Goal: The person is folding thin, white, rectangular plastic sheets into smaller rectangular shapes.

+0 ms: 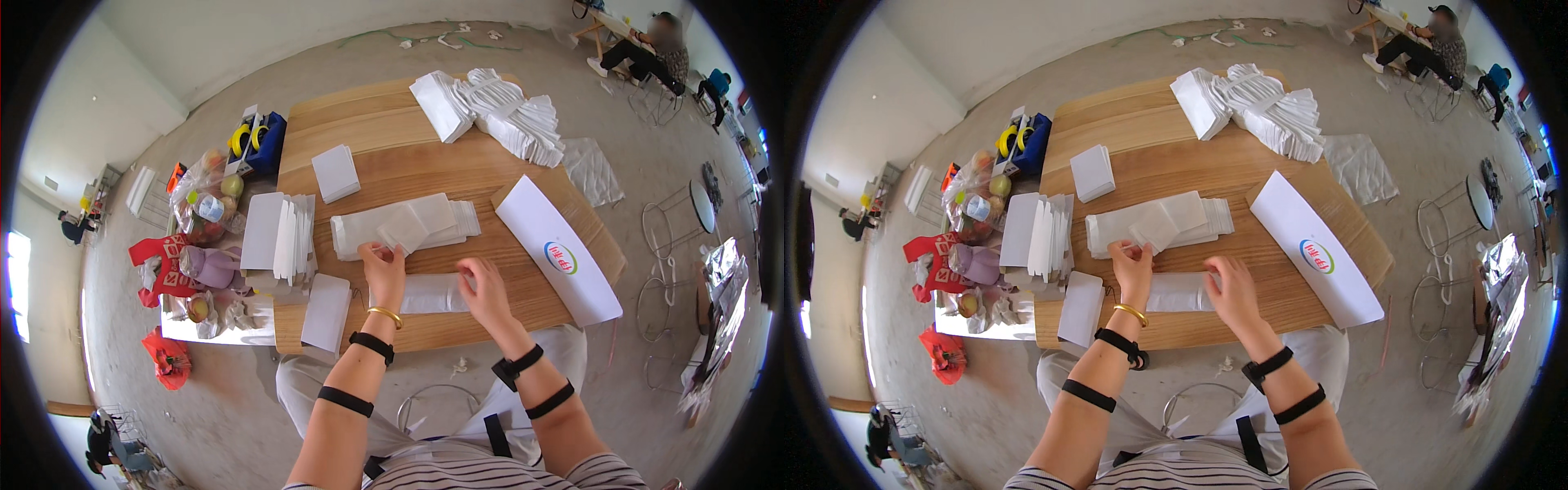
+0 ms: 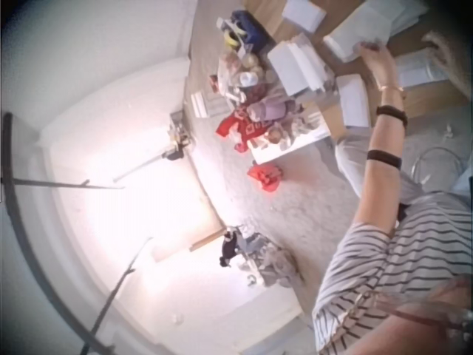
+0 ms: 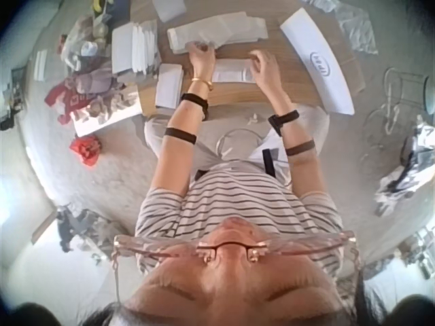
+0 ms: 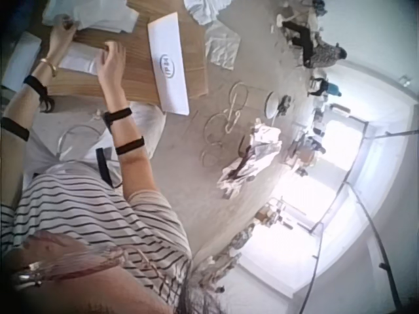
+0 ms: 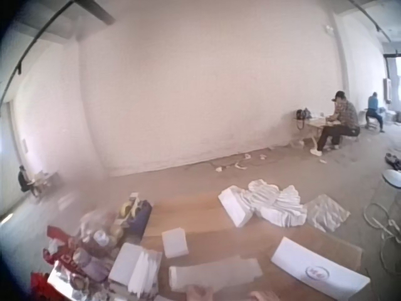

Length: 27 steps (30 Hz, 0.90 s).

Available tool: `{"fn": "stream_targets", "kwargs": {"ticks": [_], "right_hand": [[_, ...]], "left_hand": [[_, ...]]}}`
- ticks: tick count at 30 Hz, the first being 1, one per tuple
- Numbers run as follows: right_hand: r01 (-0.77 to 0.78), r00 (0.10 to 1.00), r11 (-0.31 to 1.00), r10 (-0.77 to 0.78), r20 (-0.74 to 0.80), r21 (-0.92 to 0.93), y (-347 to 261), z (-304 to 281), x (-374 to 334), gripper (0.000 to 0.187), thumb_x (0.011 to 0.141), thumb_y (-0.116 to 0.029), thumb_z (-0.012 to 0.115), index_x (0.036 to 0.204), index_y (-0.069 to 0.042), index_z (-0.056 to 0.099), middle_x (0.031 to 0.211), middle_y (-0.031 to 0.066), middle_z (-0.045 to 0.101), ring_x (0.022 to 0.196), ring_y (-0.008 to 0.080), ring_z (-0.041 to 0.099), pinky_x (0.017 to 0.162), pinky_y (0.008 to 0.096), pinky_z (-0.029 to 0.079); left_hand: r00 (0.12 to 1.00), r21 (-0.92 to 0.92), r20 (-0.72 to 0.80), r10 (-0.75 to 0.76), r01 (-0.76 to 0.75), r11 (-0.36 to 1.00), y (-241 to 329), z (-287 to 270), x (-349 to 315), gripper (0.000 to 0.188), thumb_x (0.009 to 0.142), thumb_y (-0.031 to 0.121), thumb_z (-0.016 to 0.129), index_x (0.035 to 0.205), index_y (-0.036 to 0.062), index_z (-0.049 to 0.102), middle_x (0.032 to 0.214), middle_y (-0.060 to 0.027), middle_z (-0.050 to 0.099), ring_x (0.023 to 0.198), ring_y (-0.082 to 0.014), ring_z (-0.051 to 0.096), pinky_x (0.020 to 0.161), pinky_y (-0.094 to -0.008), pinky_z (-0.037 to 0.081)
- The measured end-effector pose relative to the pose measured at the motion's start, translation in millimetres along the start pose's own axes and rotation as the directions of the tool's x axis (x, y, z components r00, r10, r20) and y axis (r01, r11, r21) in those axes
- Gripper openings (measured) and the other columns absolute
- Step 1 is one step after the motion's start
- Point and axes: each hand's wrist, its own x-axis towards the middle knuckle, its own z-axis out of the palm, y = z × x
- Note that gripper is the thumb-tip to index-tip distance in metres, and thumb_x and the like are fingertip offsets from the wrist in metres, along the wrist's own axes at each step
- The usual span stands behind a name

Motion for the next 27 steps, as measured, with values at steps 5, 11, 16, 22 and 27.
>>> {"fn": "stream_targets", "kwargs": {"ticks": [5, 11, 16, 22, 27], "right_hand": [[0.237, 0.97, 0.964, -0.229, 0.077, -0.121, -12, 30, 39, 0.037, 0.082, -0.01, 0.07, 0.117, -0.007, 0.059, 0.117, 0.011, 0.061, 0.113, 0.0327, 0.055, 0.093, 0.0443, 0.044], [0.323, 0.94, 0.93, -0.295, 0.17, -0.173, -12, 46, 51, 0.048, 0.083, -0.015, 0.07, 0.128, -0.007, 0.056, 0.139, 0.0124, 0.052, 0.133, 0.0347, 0.042, 0.109, 0.0487, 0.034], [0.18, 0.982, 0.913, -0.191, 0.005, -0.366, -3, 46, 63, 0.049, 0.091, -0.029, 0.063, 0.134, -0.005, 0.054, 0.142, 0.0143, 0.05, 0.137, 0.0351, 0.038, 0.114, 0.0523, 0.027], [0.166, 0.985, 0.833, -0.161, 0.056, -0.527, 6, 50, 61, 0.055, 0.096, -0.041, 0.055, 0.136, -0.003, 0.054, 0.145, 0.0157, 0.048, 0.142, 0.0348, 0.033, 0.118, 0.0549, 0.019], [0.143, 0.99, 0.813, -0.121, 0.076, -0.565, -3, 54, 56, 0.056, 0.096, -0.038, 0.056, 0.139, -0.003, 0.051, 0.146, 0.0133, 0.048, 0.142, 0.0334, 0.033, 0.119, 0.0534, 0.018]], "left_hand": [[0.996, 0.096, 0.04, 0.082, -0.085, 0.992, 20, 2, -4, 0.051, 0.089, 0.014, 0.07, 0.13, 0.0063, 0.041, 0.089, -0.0143, 0.063, 0.071, -0.0206, 0.061, 0.068, -0.0364, 0.052], [0.937, 0.278, 0.264, 0.227, -0.299, 0.913, 25, -3, 19, 0.033, 0.087, 0.008, 0.068, 0.119, 0.0068, 0.06, 0.102, -0.0118, 0.064, 0.074, -0.0239, 0.061, 0.072, -0.0378, 0.05], [0.865, 0.238, 0.252, 0.433, -0.49, 0.839, 12, -9, 33, 0.026, 0.086, 0.002, 0.066, 0.111, 0.0084, 0.067, 0.103, -0.0112, 0.061, 0.076, -0.024, 0.058, 0.073, -0.0365, 0.05], [0.908, 0.175, 0.304, 0.287, -0.35, 0.92, 32, 0, 26, 0.034, 0.085, -0.006, 0.06, 0.116, 0.0068, 0.066, 0.107, -0.0118, 0.059, 0.081, -0.0231, 0.058, 0.072, -0.0321, 0.05], [0.891, 0.177, 0.346, 0.295, -0.371, 0.912, 22, -1, 36, 0.04, 0.083, -0.004, 0.059, 0.12, 0.0073, 0.065, 0.116, -0.0159, 0.06, 0.095, -0.0293, 0.06, 0.082, -0.0356, 0.05]]}}
